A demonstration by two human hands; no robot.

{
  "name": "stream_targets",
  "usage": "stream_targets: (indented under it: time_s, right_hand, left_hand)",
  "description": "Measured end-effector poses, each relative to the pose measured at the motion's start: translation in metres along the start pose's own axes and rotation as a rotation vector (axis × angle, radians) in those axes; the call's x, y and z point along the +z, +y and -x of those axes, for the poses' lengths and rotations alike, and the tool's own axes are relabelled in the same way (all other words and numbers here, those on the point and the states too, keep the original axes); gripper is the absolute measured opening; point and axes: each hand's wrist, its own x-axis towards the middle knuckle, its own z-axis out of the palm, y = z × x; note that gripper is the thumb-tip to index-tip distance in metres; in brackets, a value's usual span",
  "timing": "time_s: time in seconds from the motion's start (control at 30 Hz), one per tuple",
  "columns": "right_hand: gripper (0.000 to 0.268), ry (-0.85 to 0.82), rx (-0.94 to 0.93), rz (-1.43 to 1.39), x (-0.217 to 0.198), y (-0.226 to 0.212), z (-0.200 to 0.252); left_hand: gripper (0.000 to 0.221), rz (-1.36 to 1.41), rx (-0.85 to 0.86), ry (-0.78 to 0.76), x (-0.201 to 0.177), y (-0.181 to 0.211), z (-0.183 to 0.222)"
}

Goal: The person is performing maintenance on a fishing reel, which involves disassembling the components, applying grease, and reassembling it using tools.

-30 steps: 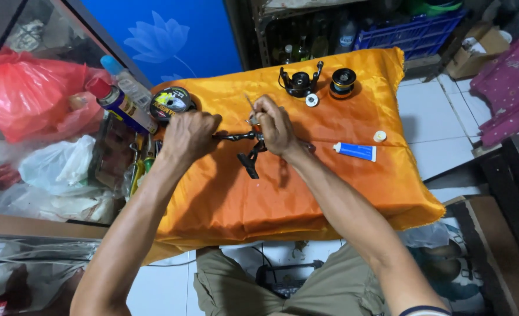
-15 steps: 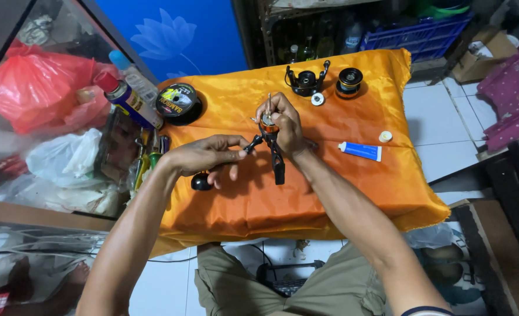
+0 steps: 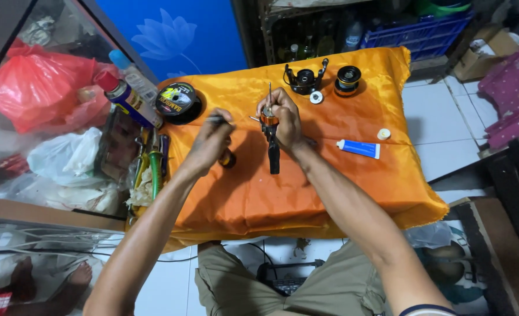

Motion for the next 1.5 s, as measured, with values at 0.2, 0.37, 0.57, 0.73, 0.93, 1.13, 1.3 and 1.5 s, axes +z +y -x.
stream_targets:
  time_s: [0.2, 0.37, 0.57, 0.73, 0.93, 1.13, 1.3, 1.5]
  right_hand:
    - [0.018, 0.119, 0.168, -0.258, -0.006, 0.014, -0.001]
    - [0.016, 0.17, 0.16, -0.228, -0.003, 0.006, -0.002]
    - [0.017, 0.154, 0.164, -0.173, -0.003, 0.026, 0.006]
    - [0.017, 0.108, 0.121, -0.06, 0.001, 0.027, 0.007]
    - [0.015, -0.006, 0.104, 0.075, 0.008, 0.014, 0.011]
    - [0.013, -0.026, 0.086, 0.043, 0.015, 0.006, 0.011]
    - [0.013, -0.013, 0.089, -0.07, 0.01, 0.017, 0.009]
    - [0.019, 0.049, 0.052, -0.087, 0.013, 0.009, 0.01]
  left_hand:
    - [0.019, -0.305, -0.028, 0.081, 0.001, 0.033, -0.007]
    - [0.021, -0.699, 0.192, 0.059, -0.006, 0.039, -0.044]
    - [0.041, -1.117, 0.136, 0.184, -0.027, -0.059, -0.167]
    - [0.06, -1.121, -0.011, 0.216, 0.002, -0.05, -0.183]
    - [0.066, -1.041, 0.058, 0.229, 0.023, -0.043, -0.182]
    - [0.054, -1.211, 0.217, 0.312, 0.027, -0.045, -0.171]
    - [0.061, -1.282, 0.224, 0.337, 0.02, -0.057, -0.169]
    - [0.031, -0.446, 0.717, 0.281, 0.045, 0.019, -0.067]
